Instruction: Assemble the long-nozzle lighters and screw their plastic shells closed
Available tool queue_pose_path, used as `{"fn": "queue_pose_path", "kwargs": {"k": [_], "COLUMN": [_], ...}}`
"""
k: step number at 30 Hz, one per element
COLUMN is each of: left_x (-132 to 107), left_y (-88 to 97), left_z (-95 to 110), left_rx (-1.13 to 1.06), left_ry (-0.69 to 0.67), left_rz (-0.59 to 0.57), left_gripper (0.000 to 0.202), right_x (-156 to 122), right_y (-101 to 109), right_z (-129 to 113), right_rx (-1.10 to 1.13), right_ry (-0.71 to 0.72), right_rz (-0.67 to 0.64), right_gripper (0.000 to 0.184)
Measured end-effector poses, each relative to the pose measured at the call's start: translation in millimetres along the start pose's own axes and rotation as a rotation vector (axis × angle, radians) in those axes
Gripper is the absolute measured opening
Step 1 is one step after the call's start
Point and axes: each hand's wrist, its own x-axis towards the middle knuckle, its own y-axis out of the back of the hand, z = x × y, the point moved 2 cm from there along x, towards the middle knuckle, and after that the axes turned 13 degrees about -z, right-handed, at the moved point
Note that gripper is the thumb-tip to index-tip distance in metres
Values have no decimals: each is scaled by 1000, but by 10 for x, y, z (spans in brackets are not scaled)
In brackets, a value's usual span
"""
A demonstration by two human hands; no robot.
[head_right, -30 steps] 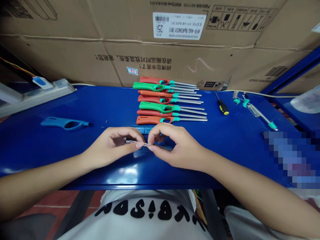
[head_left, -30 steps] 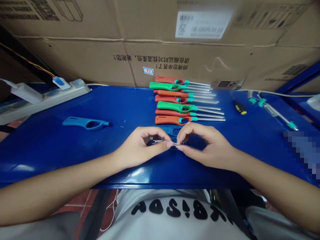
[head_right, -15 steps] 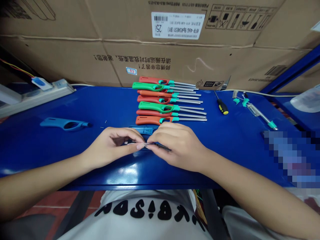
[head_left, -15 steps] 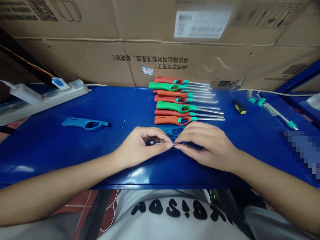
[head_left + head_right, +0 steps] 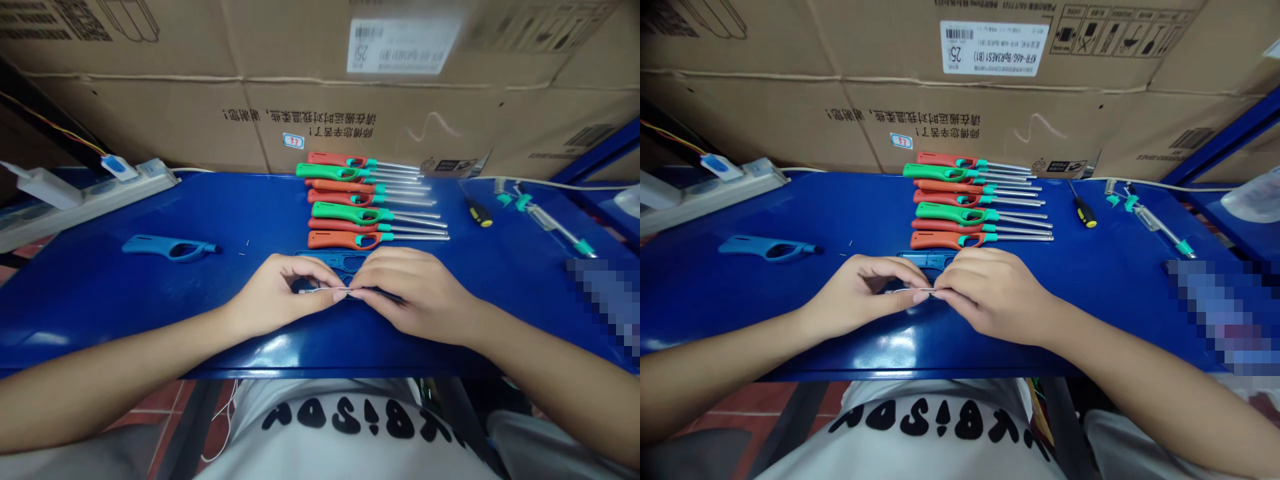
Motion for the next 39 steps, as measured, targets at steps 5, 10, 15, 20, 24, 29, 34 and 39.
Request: {"fn": "queue_pose_path", "kwargs": {"k": [5, 10, 15, 20, 24, 29, 34, 39], "left_x": [-3, -1, -6, -6, -9, -5, 7, 5], "left_y": [-3, -8, -8, -5, -4, -3, -4, -10], "left_z": [18, 6, -16, 0, -7, -16, -33, -77], "left_rx": [29, 11, -37, -29, -37, -38, -37, -30], "left_ry": [-25, -18, 14, -1, -3, 4, 41, 48], "left_rz": [-1, 2, 16, 35, 44, 46, 42, 24], "left_gripper": [5, 4, 4, 4, 4, 3, 4, 5], "right_x": [-1, -4, -12, -27, -39, -51, -66, -53], "right_y": [-14, -13, 2, 4, 1, 5, -22, -72], "right_z": [4, 11, -4, -22, -35, -63, -144, -179], "right_rx": [158, 151, -1, -42, -61, -93, -155, -125], "right_ry": [-25, -36, -18, -23, -46, -68, -131, -210], "right_rz": [32, 19, 2, 62, 110, 111, 90, 33], "right_gripper": [12, 9, 9, 7, 9, 12, 17, 18]}}
